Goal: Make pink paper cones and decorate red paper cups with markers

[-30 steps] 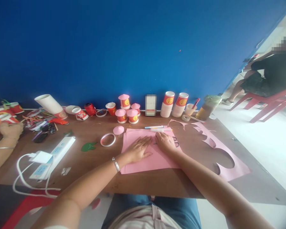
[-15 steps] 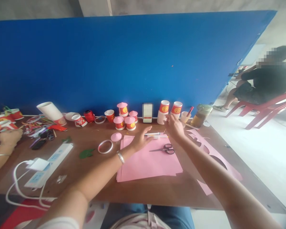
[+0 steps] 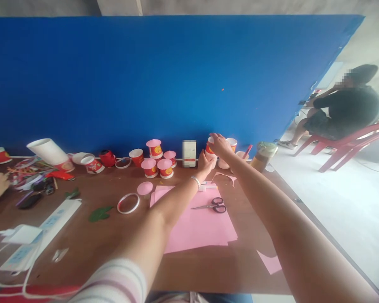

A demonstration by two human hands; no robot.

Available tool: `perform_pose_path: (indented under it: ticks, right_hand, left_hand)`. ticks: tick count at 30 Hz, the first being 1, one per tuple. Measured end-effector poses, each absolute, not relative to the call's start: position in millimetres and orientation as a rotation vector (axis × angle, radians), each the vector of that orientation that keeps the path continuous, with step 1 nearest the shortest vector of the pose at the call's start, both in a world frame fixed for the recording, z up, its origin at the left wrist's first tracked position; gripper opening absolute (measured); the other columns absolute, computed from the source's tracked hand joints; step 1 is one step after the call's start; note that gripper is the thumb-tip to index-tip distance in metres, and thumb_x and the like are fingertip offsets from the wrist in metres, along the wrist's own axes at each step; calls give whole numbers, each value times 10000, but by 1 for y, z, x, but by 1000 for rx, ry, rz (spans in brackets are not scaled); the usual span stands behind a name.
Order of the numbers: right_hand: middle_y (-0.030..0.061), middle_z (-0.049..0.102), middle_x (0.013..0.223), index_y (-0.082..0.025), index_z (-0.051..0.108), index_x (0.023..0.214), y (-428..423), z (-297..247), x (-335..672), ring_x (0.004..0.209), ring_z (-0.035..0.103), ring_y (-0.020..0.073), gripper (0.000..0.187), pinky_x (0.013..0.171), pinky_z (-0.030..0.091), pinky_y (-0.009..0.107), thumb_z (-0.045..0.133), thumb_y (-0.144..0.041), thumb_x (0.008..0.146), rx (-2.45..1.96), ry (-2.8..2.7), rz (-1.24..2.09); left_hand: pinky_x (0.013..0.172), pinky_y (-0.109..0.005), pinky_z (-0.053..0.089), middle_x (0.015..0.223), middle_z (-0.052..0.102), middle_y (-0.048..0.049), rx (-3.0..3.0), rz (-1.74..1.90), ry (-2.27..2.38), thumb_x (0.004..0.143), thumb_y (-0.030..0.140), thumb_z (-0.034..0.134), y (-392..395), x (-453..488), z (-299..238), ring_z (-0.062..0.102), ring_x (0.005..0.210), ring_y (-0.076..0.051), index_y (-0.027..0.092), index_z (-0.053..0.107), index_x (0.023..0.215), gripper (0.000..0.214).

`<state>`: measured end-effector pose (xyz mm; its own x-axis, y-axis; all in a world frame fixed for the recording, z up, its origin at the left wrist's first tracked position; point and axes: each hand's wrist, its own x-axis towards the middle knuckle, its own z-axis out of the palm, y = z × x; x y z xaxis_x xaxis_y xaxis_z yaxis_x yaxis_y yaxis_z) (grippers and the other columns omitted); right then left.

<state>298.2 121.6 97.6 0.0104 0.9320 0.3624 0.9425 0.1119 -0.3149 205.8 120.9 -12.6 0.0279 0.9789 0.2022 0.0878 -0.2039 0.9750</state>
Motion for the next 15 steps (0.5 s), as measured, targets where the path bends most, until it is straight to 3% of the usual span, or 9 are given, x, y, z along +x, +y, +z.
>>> perform_pose_path:
  ticks: [5, 15]
  right_hand:
    - [163, 618, 1439, -200, 613, 1418, 126, 96, 303, 1197, 664, 322, 436, 954, 550, 408, 537, -272, 994, -1847, -1919, 9]
    - [120, 628, 1459, -227, 656, 1393, 129, 93, 306, 1199, 671, 296, 430, 995, 542, 390, 596, -289, 972, -1799, -1905, 19]
  left_hand:
    - [1150, -409, 450, 1459, 619, -150, 1394, 1353, 998, 820, 240, 766, 132, 207, -25, 609, 1325, -277, 212, 510, 1480, 709]
    - [1164, -461, 436, 1424, 614, -148, 1314, 1386, 866, 789, 278, 795, 141, 205, -40, 607, 1309, -293, 209, 532, 1409, 677]
